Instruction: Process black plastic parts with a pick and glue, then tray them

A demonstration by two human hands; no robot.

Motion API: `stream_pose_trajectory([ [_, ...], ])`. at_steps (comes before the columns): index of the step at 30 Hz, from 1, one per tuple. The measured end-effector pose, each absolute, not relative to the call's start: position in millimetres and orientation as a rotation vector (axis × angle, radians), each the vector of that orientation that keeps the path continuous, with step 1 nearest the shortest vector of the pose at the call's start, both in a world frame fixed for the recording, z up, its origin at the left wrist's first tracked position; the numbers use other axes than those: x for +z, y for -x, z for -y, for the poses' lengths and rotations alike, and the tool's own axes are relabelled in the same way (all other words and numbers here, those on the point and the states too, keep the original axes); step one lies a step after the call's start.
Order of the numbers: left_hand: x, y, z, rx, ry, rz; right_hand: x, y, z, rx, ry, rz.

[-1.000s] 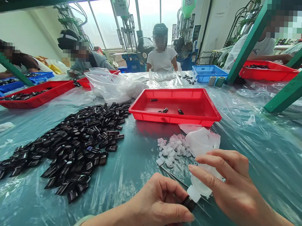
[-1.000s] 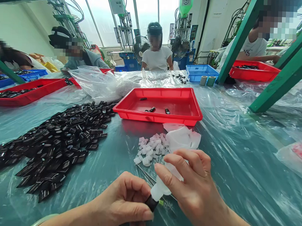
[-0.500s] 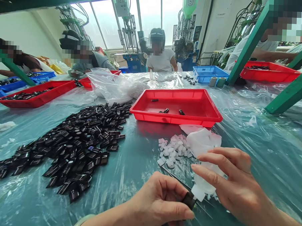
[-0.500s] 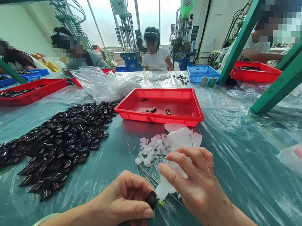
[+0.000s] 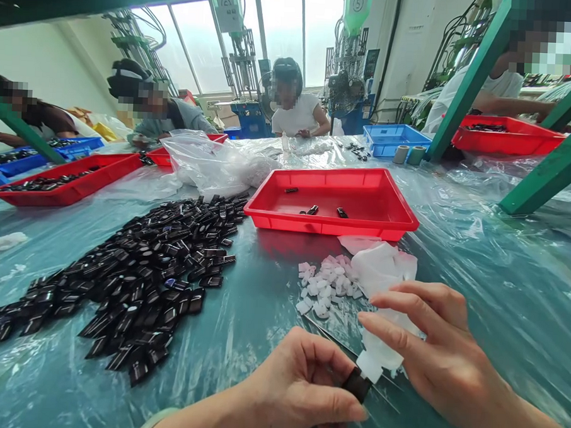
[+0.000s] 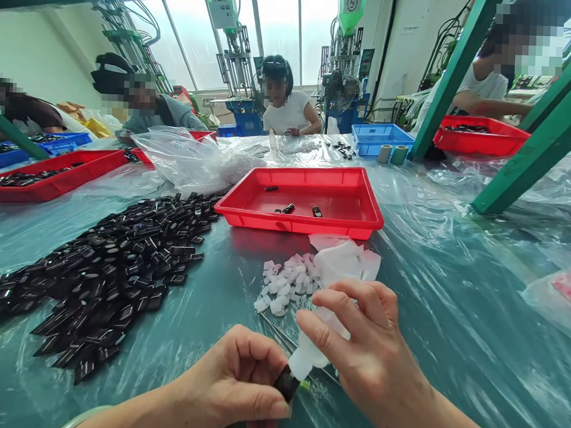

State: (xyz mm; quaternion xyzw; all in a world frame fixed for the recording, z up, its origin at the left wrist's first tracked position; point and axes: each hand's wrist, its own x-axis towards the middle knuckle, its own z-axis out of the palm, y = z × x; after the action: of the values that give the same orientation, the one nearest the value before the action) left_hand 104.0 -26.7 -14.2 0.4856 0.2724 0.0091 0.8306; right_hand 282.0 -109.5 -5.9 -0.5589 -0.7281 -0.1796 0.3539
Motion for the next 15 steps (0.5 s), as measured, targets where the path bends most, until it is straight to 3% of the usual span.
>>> stream_pose_trajectory([
  [15,-13.2,-102.7,25.4,0.031,-1.026,-0.556,-9.9,-281.2,109.6,-0.432,1.481,1.832],
])
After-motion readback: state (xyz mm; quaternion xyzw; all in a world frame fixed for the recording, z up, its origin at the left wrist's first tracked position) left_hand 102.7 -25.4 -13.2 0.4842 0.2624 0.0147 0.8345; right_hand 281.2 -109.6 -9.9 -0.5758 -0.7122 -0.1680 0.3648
